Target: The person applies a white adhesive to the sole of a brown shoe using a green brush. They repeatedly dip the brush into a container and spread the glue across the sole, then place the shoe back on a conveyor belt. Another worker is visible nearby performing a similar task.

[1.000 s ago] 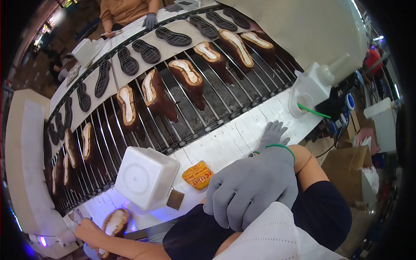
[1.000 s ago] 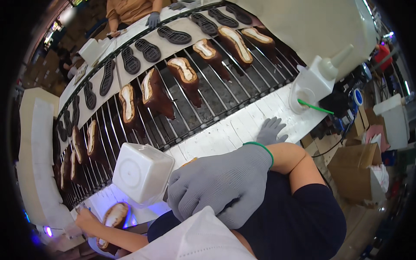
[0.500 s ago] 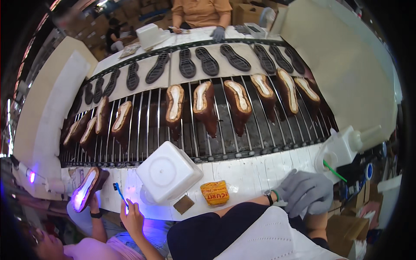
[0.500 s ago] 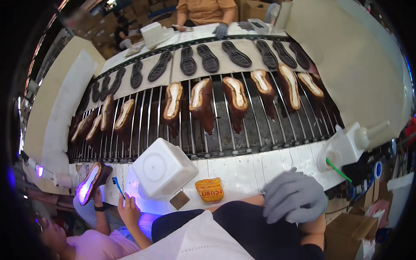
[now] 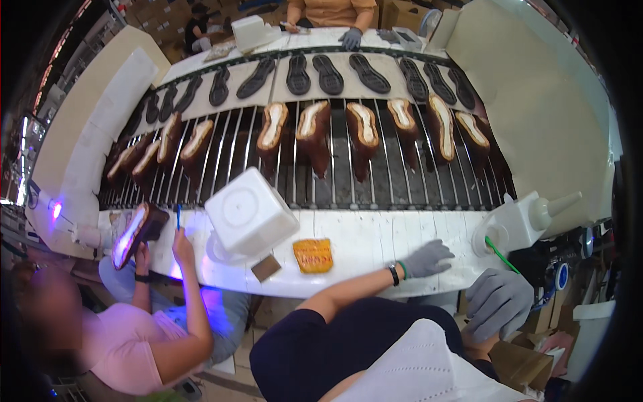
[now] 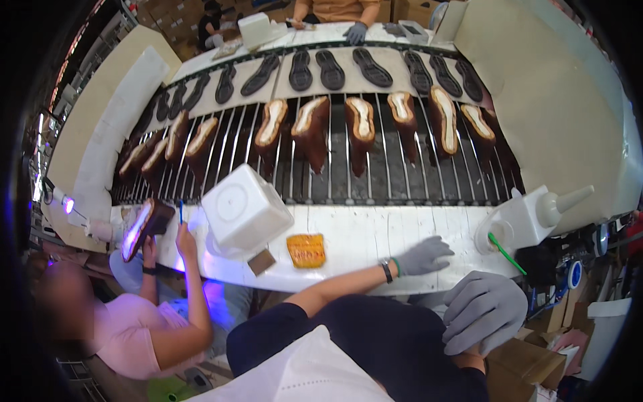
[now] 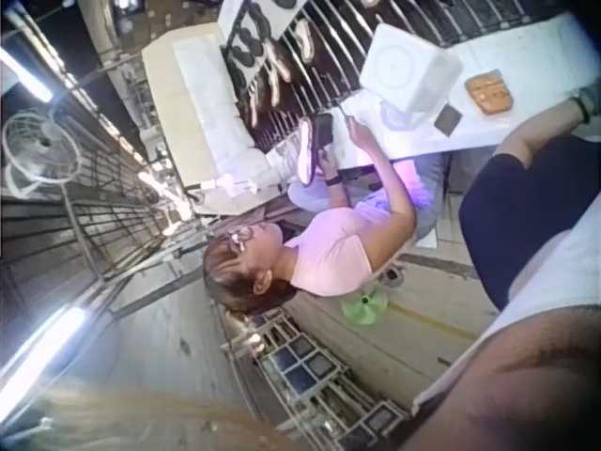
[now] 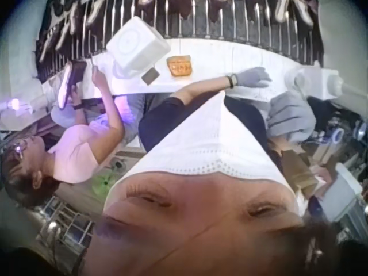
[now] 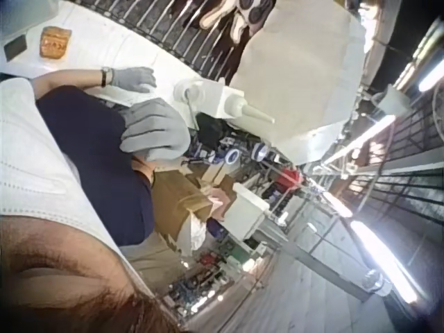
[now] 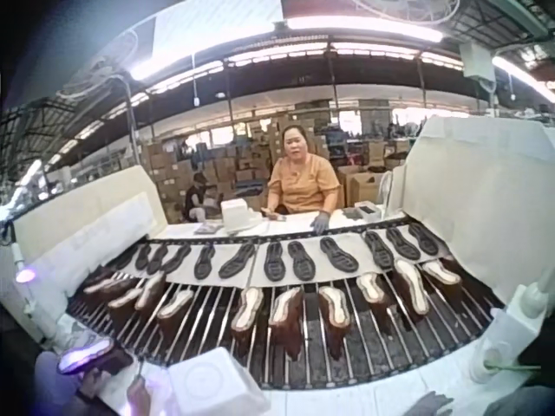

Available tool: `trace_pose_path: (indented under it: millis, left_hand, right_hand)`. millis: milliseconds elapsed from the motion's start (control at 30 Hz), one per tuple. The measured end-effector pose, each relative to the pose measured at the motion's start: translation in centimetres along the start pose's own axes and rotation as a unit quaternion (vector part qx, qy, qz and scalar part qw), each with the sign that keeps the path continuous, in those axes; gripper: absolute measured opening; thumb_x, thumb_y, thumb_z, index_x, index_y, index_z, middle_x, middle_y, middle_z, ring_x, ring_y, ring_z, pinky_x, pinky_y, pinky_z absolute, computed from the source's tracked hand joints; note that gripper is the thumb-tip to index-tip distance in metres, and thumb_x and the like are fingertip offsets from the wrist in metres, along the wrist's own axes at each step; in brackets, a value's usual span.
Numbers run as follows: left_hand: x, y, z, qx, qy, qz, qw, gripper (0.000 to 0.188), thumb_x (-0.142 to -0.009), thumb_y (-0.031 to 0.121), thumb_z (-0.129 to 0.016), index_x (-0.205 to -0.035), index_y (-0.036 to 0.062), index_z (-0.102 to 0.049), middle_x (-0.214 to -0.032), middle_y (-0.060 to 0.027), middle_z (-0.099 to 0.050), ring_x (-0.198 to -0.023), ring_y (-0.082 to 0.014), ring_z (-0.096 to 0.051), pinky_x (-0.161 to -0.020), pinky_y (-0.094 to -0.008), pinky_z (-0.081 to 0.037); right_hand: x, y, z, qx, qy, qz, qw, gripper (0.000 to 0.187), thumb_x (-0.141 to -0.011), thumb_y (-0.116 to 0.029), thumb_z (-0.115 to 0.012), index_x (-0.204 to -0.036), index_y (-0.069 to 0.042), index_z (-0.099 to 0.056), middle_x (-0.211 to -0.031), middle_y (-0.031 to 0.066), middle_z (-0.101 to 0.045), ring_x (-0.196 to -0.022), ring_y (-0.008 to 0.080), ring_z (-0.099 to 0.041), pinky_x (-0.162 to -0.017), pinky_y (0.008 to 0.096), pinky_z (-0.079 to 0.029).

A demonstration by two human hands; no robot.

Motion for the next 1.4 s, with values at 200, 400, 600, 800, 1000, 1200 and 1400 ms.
trace_pose_path:
  millis: [200, 400, 600, 800, 1000, 1200, 1400]
  left_hand:
    - [1.0, -0.7, 0.5, -0.042, 0.025, 0.020, 0.999, 0.037, -0.096, 0.033, -0.055, -0.117, 0.0048, -0.065, -0.115, -0.0164, -0.065, -0.116, -0.0318, -0.055, -0.114, -0.0454, -0.032]
    - [0.8, -0.2, 0.7, -0.106, 0.039, 0.035, 0.993, 0.030, -0.096, 0.028, -0.057, -0.114, 0.0064, -0.068, -0.112, -0.0154, -0.069, -0.114, -0.0306, -0.058, -0.112, -0.0458, -0.035]
    - [3.1, 8.3, 9.9, 0.118, 0.365, 0.063, 0.921, 0.059, -0.102, 0.038, -0.048, -0.145, -0.0014, -0.043, -0.055, 0.0005, -0.056, -0.049, -0.0103, -0.054, -0.052, -0.0282, -0.049]
    - [2.7, 21.9, 17.1, 0.098, 0.452, -0.121, 0.878, 0.062, -0.098, 0.057, -0.042, -0.094, -0.0026, -0.060, -0.060, -0.0050, -0.059, -0.055, -0.0183, -0.055, -0.052, -0.0301, -0.047]
    - [-3.4, 21.3, 6.4, 0.192, -0.198, 0.227, 0.934, 0.053, -0.098, 0.047, -0.048, -0.080, 0.0011, -0.068, -0.062, -0.0061, -0.064, -0.051, -0.0164, -0.058, -0.056, -0.0309, -0.049]
    - [-8.8, 15.6, -2.8, 0.005, -0.245, 0.185, 0.952, 0.061, -0.096, 0.054, -0.046, -0.074, 0.0024, -0.070, -0.065, -0.0087, -0.069, -0.055, -0.0230, -0.062, -0.060, -0.0372, -0.051]
    - [-4.8, 3.2, -14.1, 0.094, -0.304, 0.121, 0.940, 0.045, -0.096, 0.043, -0.054, -0.119, 0.0049, -0.064, -0.096, -0.0147, -0.071, -0.073, -0.0244, -0.067, -0.069, -0.0388, -0.054]
  right_hand:
    - [5.3, -1.5, 0.6, -0.138, 0.046, 0.148, 0.978, 0.034, -0.096, -0.034, -0.064, -0.110, -0.005, -0.074, -0.103, 0.0148, -0.070, -0.092, 0.0267, -0.064, -0.082, 0.0394, -0.054]
    - [12.0, 0.2, 3.9, -0.128, 0.179, 0.194, 0.956, 0.050, -0.100, -0.048, -0.053, -0.074, -0.008, -0.068, -0.065, 0.0045, -0.059, -0.056, 0.0191, -0.053, -0.055, 0.0335, -0.044]
    - [12.2, 8.1, 3.5, -0.201, 0.364, 0.072, 0.907, 0.076, -0.092, -0.067, -0.050, -0.056, -0.001, -0.063, -0.043, 0.0035, -0.044, -0.038, 0.0143, -0.038, -0.041, 0.0300, -0.029]
    - [14.8, 21.1, -2.6, -0.367, 0.396, -0.067, 0.839, 0.071, -0.103, -0.053, -0.039, -0.056, -0.002, -0.057, -0.039, 0.0003, -0.035, -0.038, 0.0117, -0.032, -0.042, 0.0285, -0.028]
    - [15.0, 34.7, -16.0, -0.274, 0.295, -0.343, 0.849, 0.040, -0.100, -0.037, -0.052, -0.078, -0.007, -0.068, -0.063, 0.0043, -0.056, -0.058, 0.0201, -0.054, -0.052, 0.0327, -0.043]
    - [9.1, 30.7, -22.1, -0.373, 0.056, -0.377, 0.846, 0.029, -0.098, -0.032, -0.056, -0.085, -0.011, -0.071, -0.067, 0.0034, -0.058, -0.063, 0.0223, -0.056, -0.053, 0.0352, -0.045]
    - [5.8, 27.8, -19.9, 0.037, 0.067, -0.239, 0.968, 0.024, -0.096, -0.031, -0.058, -0.086, -0.013, -0.071, -0.068, 0.0036, -0.058, -0.064, 0.0228, -0.057, -0.053, 0.0361, -0.046]
Point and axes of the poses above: each hand's wrist, its own x-axis away from the middle knuckle, its own z-axis out of the back of the hand, y = z × x, the point moved 7 cm from there along -x, towards the middle knuckle
